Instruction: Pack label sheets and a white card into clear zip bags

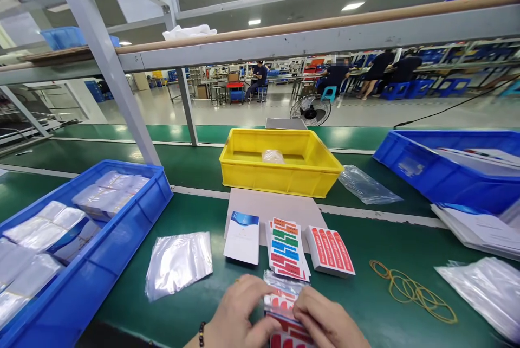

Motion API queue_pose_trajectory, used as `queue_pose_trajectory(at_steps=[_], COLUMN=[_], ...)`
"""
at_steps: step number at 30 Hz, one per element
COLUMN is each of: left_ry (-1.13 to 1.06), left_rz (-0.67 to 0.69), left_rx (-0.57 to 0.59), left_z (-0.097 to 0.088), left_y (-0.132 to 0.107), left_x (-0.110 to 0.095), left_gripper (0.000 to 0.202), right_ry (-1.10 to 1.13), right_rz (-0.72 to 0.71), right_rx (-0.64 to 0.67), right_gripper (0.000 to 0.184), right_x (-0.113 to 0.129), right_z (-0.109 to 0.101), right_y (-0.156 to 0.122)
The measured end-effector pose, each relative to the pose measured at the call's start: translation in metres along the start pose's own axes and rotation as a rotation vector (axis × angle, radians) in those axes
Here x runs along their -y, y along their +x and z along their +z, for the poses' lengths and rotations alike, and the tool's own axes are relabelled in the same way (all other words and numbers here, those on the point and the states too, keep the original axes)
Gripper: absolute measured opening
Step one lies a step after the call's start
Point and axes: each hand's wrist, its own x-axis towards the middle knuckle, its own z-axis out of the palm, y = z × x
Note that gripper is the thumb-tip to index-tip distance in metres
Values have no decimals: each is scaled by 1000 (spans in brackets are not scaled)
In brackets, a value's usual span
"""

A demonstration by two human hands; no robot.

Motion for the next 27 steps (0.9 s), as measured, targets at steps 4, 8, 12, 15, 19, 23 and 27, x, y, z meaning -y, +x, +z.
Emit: queue_pose_trajectory(at_steps=[4,8,12,15,19,23,27], left_ry=[183,517,604,599,578,523,438], left_rz=[-452,-838,-1013,-1041,-1020,-958,-876], left_rx=[-30,60,146,195,178,116,107], left_z=[-37,-72,-88,-89,-90,-87,-62], left_y=[-11,-25,-40,-48,-49,-45,-43], left_x=[23,55,81,94,96,79,53], left_gripper=[25,33,30,20,21,27,30], right_ry=[-304,-492,-397,-358,-369,-302,-21], right_rz=[63,9,77,156,143,78,110], right_rx=[-163,-136,71,136,179,50,-70], right_gripper=[15,35,72,78,77,54,28], right_x=[-34,-51,-55,-59,-60,-44,-14], right_z=[21,63,99,108,101,88,90], right_y=[-9,-28,-41,-44,-41,-32,-9])
